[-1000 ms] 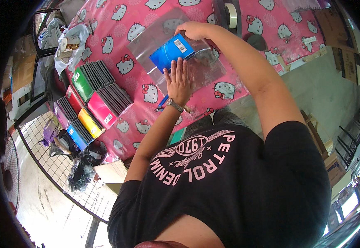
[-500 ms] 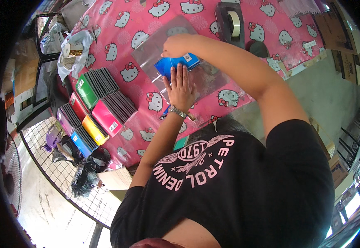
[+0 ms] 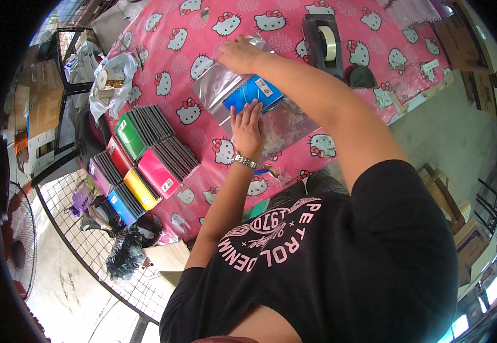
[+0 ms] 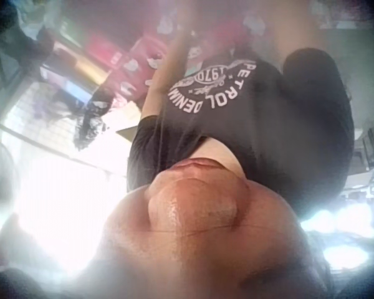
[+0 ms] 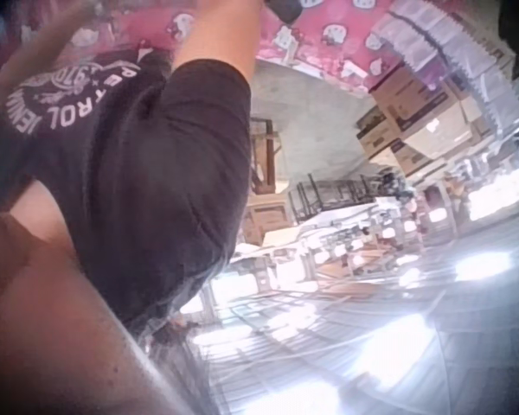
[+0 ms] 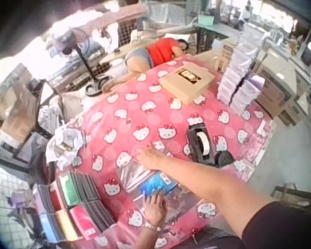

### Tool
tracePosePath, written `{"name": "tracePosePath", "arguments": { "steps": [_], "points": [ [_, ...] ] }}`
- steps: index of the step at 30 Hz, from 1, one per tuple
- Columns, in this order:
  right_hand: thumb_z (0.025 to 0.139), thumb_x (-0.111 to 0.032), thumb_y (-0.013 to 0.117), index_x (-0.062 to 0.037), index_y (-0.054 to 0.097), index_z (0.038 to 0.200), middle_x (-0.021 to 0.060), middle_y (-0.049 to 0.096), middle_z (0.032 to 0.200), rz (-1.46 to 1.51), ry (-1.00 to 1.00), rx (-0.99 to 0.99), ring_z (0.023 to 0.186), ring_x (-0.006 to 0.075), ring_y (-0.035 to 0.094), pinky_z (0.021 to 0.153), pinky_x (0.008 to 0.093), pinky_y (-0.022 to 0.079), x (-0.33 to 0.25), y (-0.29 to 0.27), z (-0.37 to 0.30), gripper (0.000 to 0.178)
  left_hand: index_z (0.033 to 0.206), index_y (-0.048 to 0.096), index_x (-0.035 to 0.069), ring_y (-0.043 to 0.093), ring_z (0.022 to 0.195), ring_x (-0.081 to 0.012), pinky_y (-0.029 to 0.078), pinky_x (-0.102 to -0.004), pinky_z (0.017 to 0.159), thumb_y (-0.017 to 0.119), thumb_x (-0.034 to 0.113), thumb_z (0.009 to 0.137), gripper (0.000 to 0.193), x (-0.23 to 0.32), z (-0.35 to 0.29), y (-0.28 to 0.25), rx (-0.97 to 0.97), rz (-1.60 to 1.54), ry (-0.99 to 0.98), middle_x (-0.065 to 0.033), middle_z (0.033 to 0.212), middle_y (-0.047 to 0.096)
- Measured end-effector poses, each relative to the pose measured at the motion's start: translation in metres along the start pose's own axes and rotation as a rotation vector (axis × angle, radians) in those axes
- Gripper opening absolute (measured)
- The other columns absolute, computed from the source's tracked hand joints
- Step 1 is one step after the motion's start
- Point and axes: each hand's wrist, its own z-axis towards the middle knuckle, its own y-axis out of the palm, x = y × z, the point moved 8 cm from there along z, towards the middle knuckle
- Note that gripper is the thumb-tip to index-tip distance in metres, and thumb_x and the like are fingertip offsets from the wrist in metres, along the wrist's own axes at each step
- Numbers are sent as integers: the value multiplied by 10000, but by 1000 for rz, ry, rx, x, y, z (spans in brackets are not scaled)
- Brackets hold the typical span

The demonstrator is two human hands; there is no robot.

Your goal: The person places stacks of small colorful notebooks into clear plastic bags, uses a tape dispenser to seal the bags, and places the sealed bags into a cardboard box.

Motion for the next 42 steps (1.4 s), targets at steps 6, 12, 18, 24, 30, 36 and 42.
{"name": "tracePosePath", "arguments": {
  "steps": [6,12,18,24,30,36,42],
  "points": [
    [737,-190,647,-149,616,768,16,585,962,57,77,35,1017,204,536,864,422,358,6,1,-5,61,933,620,92,586,907,-250,366,-454,1005,594,-11,740,221,-13,17,-13,127,-92,84,-50,999,621],
    [749,-177,624,-140,634,884,20,589,999,-78,126,68,1051,213,529,865,427,377,11,12,-1,141,886,619,92,588,908,-259,391,-445,966,594,-3,756,163,-12,18,-13,174,-110,83,-50,949,628],
    [780,-121,573,-140,625,952,23,607,994,9,38,112,1062,190,535,855,434,376,6,12,-3,181,874,621,102,590,906,-250,376,-451,985,602,9,762,147,-17,18,-13,163,-126,72,-39,953,631],
    [816,-87,526,-152,594,981,14,645,907,62,138,21,1061,208,552,925,529,327,8,10,12,190,866,628,109,592,904,-238,359,-458,1010,612,17,770,134,-22,16,-15,175,-132,54,-25,946,632],
    [779,-148,607,-171,593,890,-2,623,942,56,184,9,1056,198,547,895,526,321,24,17,21,114,853,634,110,593,900,-230,350,-456,1021,618,25,775,116,-19,19,-15,153,-139,53,-19,944,633],
    [783,-139,610,-195,631,894,-21,607,961,97,71,-15,1046,174,547,923,519,304,16,12,18,126,854,637,112,593,895,-234,348,-454,1020,619,30,780,112,-23,16,-14,154,-150,30,-17,944,634],
    [828,-148,543,-209,640,942,-20,623,932,-8,-40,49,1017,159,551,961,504,305,11,4,10,162,859,630,108,589,893,-240,361,-452,1007,617,25,776,118,-18,22,-15,155,-160,67,-23,944,627]
  ]
}}
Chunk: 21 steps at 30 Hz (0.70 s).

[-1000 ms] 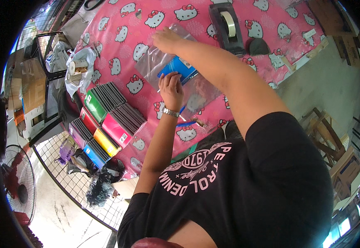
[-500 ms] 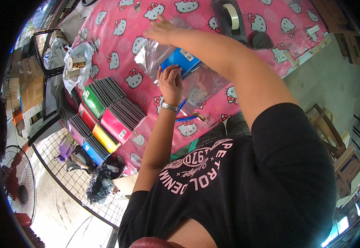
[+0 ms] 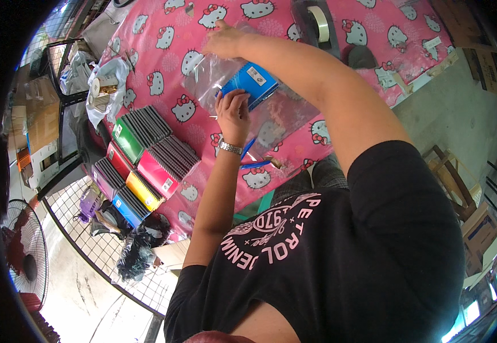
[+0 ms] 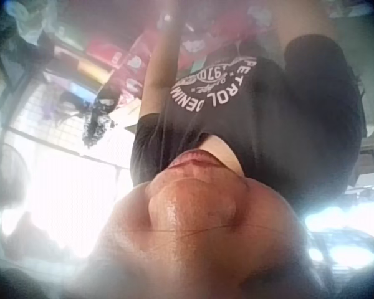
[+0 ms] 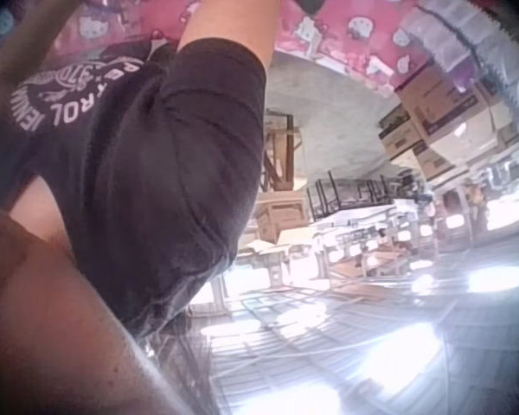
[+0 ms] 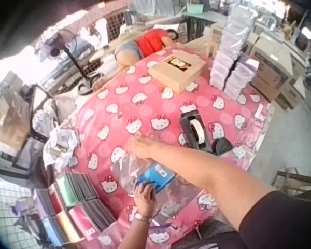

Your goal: The person places stacks of small colorful notebooks into clear plastic bags, uses a tape dispenser to seal the bags, and places the sealed bags into a cardboard box.

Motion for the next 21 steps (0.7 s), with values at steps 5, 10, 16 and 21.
{"name": "tracePosePath", "arguments": {
  "steps": [5,10,16,21],
  "points": [
    [838,-178,550,-184,594,1045,18,639,925,10,-102,131,1047,169,554,983,466,282,-15,-20,-10,212,874,617,95,563,941,-280,372,-443,996,621,-1,755,152,-5,1,2,-33,-58,9,-57,956,597],
    [869,-180,481,-162,531,1125,67,634,978,85,-4,49,1058,204,549,972,491,301,-11,-3,-19,262,880,625,91,510,1034,-320,374,-450,972,684,28,723,180,-12,3,6,-121,-42,-66,-111,1079,557],
    [862,-176,498,-105,559,1018,94,626,997,125,-80,230,1045,237,546,955,427,346,-27,-48,-52,182,1154,511,141,181,1344,-429,106,-574,1096,807,213,634,603,-13,12,-13,-67,191,-177,-230,1423,244],
    [808,-152,533,-81,594,891,56,628,970,125,-99,251,994,195,569,953,362,377,-81,-65,-127,126,1243,453,147,310,1310,-323,27,-614,1075,824,355,584,784,-10,20,-24,-113,459,-239,-112,1332,433]
  ]
}}
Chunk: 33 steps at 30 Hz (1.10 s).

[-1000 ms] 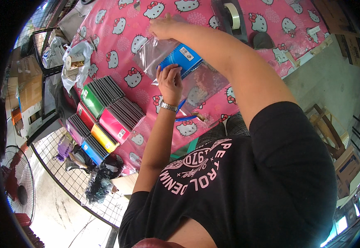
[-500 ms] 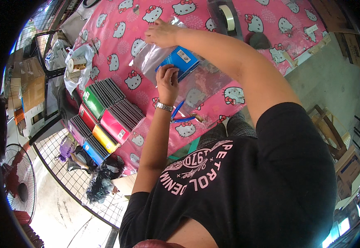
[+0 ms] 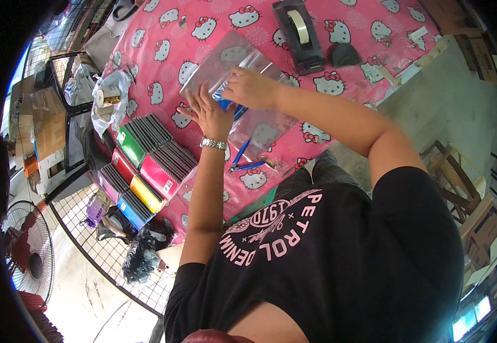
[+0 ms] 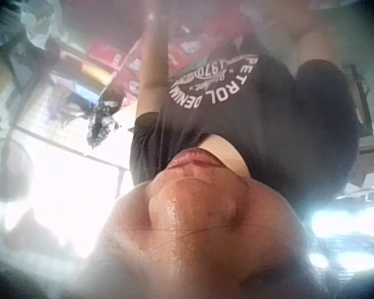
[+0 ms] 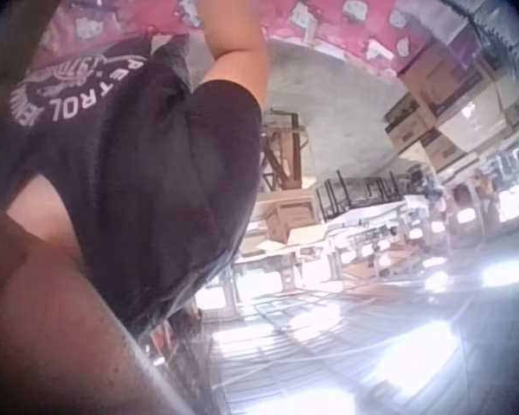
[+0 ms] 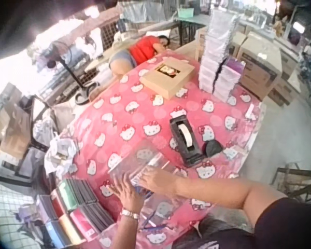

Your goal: The person places stacks of small colorful notebooks into clear plastic bags, uses a tape dispenser to seal the bags, and places the sealed bags into a cardboard box.

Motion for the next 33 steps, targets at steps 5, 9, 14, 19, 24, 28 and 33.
{"name": "tracePosePath", "arguments": {
  "steps": [5,9,14,19,24,28,33],
  "points": [
    [813,-163,531,-117,596,872,41,655,957,-73,42,200,932,180,604,961,386,395,-6,2,-25,99,1123,576,135,515,1128,-219,150,-555,1058,757,409,647,577,-9,-3,-3,-275,153,-114,-26,1112,601],
    [814,-161,525,-124,604,891,33,657,975,-103,62,220,945,172,605,973,382,388,-5,11,-29,117,1104,589,103,522,1084,-246,263,-503,1028,730,326,690,490,-35,-40,2,-307,218,-105,-68,1097,585],
    [822,-161,516,-120,620,904,14,635,955,-61,100,100,976,150,583,973,355,364,-3,9,-24,139,1147,560,1,489,1057,-320,386,-439,944,667,198,712,490,36,-16,-3,37,-88,283,-151,1097,519],
    [836,-188,530,-123,645,939,16,616,1031,-209,217,212,1010,165,554,962,413,358,38,-40,-27,168,1149,566,-2,496,1023,-314,403,-423,920,624,168,729,457,25,-11,30,-5,-38,221,-144,1048,526],
    [837,-229,542,-121,624,1051,49,581,1164,-84,505,217,1131,203,501,1012,466,310,38,-46,-78,254,1118,598,21,504,1019,-302,421,-418,886,632,155,720,422,19,-6,30,-5,-10,160,-139,1030,547],
    [826,-341,549,-76,539,1225,152,484,1316,-51,339,-5,1273,305,396,1107,500,169,-30,13,-82,479,963,657,45,540,953,-294,452,-403,825,611,132,731,252,30,5,29,-90,27,185,-119,949,581],
    [796,-495,539,-51,399,1361,276,323,1414,-68,332,-210,1349,416,249,1123,539,66,-41,28,-57,732,771,670,67,580,862,-272,488,-386,744,593,133,757,103,35,9,26,-225,92,207,-76,845,601]
  ]
}}
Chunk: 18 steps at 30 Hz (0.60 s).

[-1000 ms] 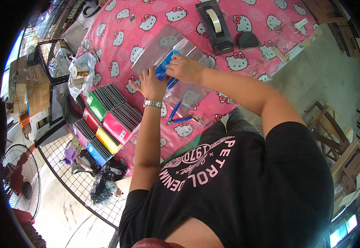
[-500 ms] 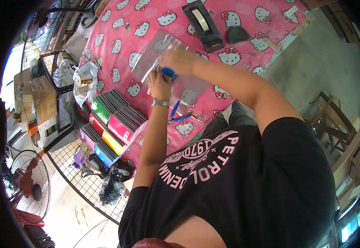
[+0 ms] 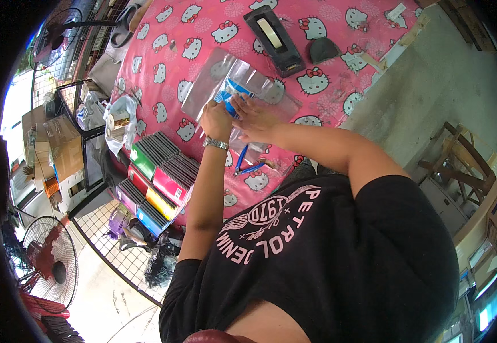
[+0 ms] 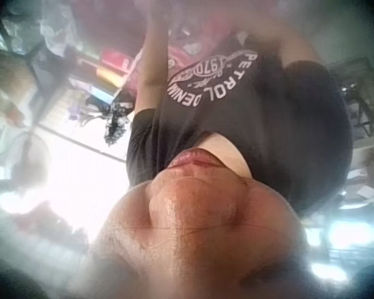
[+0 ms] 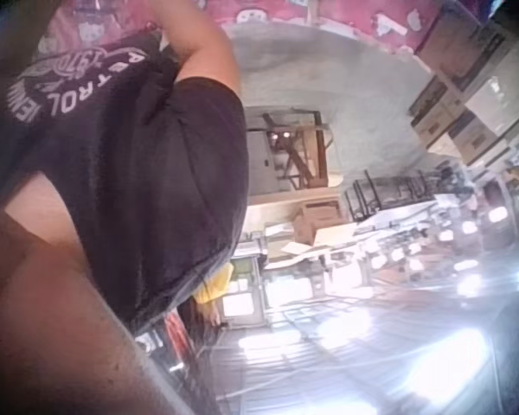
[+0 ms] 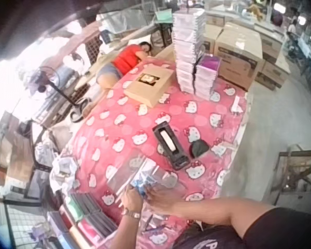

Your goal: The person places stacks of small colorful notebooks into clear plastic bags, uses a tape dispenser to seal the bags, and places the sealed bags into a cardboard box.

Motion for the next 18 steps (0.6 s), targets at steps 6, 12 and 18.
{"name": "tracePosePath", "arguments": {
  "steps": [6,12,18],
  "points": [
    [800,-428,580,-7,453,1302,289,305,1418,125,153,110,1360,422,214,1098,590,49,4,2,11,668,813,663,69,599,844,-268,497,-390,722,573,141,772,122,15,-1,6,-12,74,54,-80,821,607],
    [790,-283,660,-40,642,989,192,567,1104,875,634,743,1050,350,524,853,436,424,147,-63,-58,314,859,575,7,588,790,-314,480,-432,701,423,199,950,262,0,-13,21,111,47,-87,-136,813,596],
    [826,-224,675,-31,665,848,65,598,793,1214,1083,352,737,176,567,665,316,462,215,-30,-88,194,1014,558,-45,573,855,-304,445,-432,792,419,213,941,303,23,-23,21,92,126,40,-151,916,581]
  ]
}}
